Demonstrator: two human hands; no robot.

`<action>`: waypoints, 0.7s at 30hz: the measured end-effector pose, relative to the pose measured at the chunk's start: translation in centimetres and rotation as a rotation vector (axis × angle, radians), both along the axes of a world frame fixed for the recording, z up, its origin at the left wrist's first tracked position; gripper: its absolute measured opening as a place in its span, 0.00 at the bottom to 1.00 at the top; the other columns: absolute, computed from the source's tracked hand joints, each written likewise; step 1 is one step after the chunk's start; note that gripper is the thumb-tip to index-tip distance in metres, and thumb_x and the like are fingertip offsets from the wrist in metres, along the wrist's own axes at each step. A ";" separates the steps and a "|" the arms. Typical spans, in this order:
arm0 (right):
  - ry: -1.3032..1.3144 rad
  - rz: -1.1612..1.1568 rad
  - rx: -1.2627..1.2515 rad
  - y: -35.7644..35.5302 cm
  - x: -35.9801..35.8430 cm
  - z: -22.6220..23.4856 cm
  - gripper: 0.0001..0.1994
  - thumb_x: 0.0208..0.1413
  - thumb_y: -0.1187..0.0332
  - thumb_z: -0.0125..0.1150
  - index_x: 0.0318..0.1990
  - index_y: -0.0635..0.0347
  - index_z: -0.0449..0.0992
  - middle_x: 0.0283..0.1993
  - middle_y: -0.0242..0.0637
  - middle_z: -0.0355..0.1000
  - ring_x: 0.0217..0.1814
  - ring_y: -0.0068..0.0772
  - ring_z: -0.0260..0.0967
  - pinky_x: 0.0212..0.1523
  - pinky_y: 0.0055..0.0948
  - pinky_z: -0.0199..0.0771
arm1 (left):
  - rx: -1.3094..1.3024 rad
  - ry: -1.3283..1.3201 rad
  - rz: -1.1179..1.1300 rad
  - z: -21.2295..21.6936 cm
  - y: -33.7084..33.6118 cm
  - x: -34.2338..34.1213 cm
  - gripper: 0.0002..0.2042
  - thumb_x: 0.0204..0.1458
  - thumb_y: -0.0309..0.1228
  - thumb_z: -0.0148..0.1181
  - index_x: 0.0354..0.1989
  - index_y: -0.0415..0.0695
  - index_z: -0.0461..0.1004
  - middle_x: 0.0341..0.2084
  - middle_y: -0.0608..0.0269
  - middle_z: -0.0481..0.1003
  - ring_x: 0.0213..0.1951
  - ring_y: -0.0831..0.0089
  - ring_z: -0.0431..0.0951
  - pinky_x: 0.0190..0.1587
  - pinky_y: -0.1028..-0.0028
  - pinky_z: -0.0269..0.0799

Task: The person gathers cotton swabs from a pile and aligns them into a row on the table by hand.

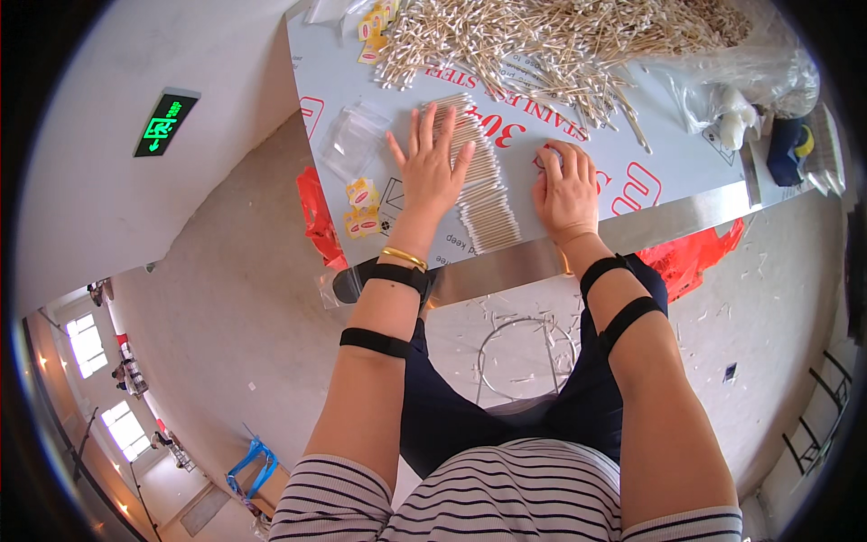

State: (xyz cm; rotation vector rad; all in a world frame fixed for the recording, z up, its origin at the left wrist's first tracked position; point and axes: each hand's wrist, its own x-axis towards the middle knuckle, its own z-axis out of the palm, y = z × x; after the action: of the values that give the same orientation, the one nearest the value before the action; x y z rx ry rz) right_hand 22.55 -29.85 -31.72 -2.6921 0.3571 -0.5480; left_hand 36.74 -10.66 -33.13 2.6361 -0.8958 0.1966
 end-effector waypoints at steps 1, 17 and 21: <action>-0.003 0.003 0.005 0.0 0.0 0.0 0.17 0.56 0.71 0.59 0.54 0.53 0.74 0.62 0.37 0.68 0.69 0.46 0.63 0.73 0.46 0.61 | 0.000 0.000 0.000 0.0 0.0 0.0 0.30 0.70 0.55 0.42 0.78 0.60 0.58 0.77 0.60 0.55 0.79 0.51 0.48 0.75 0.34 0.24; -0.004 0.005 -0.001 -0.2 0.0 -0.1 0.17 0.56 0.71 0.59 0.54 0.54 0.74 0.62 0.37 0.69 0.68 0.46 0.64 0.73 0.47 0.61 | 0.097 0.045 -0.039 0.7 -3.1 2.4 0.40 0.69 0.62 0.37 0.79 0.42 0.52 0.80 0.53 0.48 0.81 0.57 0.43 0.77 0.41 0.23; -0.006 0.002 0.015 0.0 0.0 -0.1 0.17 0.56 0.71 0.59 0.53 0.53 0.73 0.62 0.37 0.68 0.69 0.47 0.63 0.72 0.47 0.61 | 0.150 0.029 -0.040 0.3 -2.9 2.2 0.41 0.70 0.62 0.35 0.80 0.42 0.48 0.80 0.53 0.48 0.81 0.59 0.42 0.78 0.41 0.22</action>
State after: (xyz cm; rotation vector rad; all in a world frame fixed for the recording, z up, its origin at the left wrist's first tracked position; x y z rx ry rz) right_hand 22.57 -29.87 -31.83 -2.6753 0.3559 -0.5512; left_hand 38.90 -13.57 -32.85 2.7476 -0.9885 0.0836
